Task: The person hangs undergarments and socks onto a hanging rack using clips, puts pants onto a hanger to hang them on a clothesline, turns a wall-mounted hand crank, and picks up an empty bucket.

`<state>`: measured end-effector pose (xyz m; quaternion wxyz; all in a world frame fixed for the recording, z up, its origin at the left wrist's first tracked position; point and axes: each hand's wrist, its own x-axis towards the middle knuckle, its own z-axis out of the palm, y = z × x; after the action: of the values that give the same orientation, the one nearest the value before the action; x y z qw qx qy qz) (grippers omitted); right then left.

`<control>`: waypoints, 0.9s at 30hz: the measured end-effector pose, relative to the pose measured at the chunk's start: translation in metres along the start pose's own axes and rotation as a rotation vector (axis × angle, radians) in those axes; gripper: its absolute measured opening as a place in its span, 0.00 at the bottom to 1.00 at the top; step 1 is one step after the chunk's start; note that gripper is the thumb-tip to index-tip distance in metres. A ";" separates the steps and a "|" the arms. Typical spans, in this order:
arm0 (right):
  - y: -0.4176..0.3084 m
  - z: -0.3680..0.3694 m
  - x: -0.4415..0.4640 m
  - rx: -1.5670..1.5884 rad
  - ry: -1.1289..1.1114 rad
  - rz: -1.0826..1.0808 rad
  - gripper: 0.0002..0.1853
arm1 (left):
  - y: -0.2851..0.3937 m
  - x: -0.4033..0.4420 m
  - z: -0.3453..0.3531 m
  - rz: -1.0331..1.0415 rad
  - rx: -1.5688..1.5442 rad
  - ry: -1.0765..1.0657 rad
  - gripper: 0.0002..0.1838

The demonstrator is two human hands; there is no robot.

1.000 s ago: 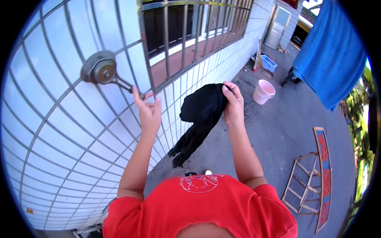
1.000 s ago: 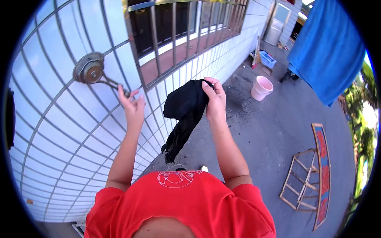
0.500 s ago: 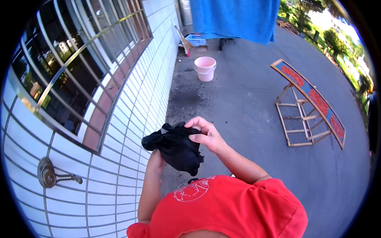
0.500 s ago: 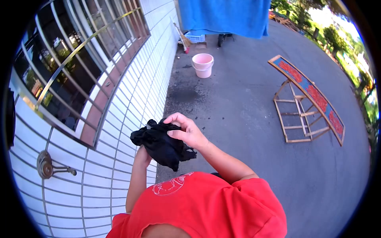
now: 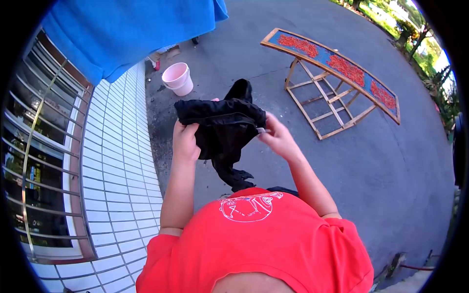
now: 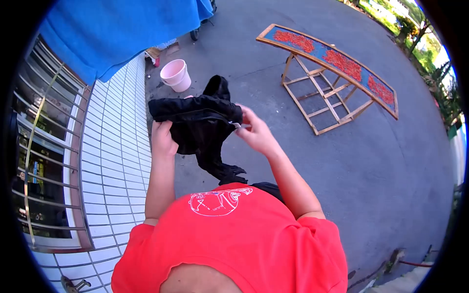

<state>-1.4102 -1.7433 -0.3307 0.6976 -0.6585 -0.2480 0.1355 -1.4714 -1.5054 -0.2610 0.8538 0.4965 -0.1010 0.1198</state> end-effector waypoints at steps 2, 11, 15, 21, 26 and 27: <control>-0.031 -0.038 0.016 0.060 0.085 -0.092 0.43 | -0.028 0.040 0.015 -0.013 -0.083 0.004 0.19; 0.003 -0.168 0.135 0.017 0.281 0.081 0.20 | -0.129 0.240 0.030 -0.173 -0.292 -0.075 0.18; 0.013 -0.259 0.204 -0.341 0.457 -0.106 0.12 | -0.160 0.347 -0.009 -0.170 -0.289 -0.127 0.18; -0.027 -0.326 0.322 0.302 0.175 -0.439 0.12 | -0.169 0.473 -0.034 0.096 0.709 -0.363 0.08; -0.028 -0.372 0.438 -0.761 -0.026 -0.159 0.12 | -0.159 0.542 -0.068 0.100 0.036 -0.225 0.18; -0.007 -0.379 0.467 -0.950 -0.008 -0.308 0.13 | -0.157 0.556 -0.071 0.092 0.094 -0.255 0.18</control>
<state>-0.8206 -1.8259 -0.2490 0.3315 -0.8586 -0.3795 -0.0945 -0.8908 -1.4609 -0.2622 0.8034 0.5420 -0.2254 0.0995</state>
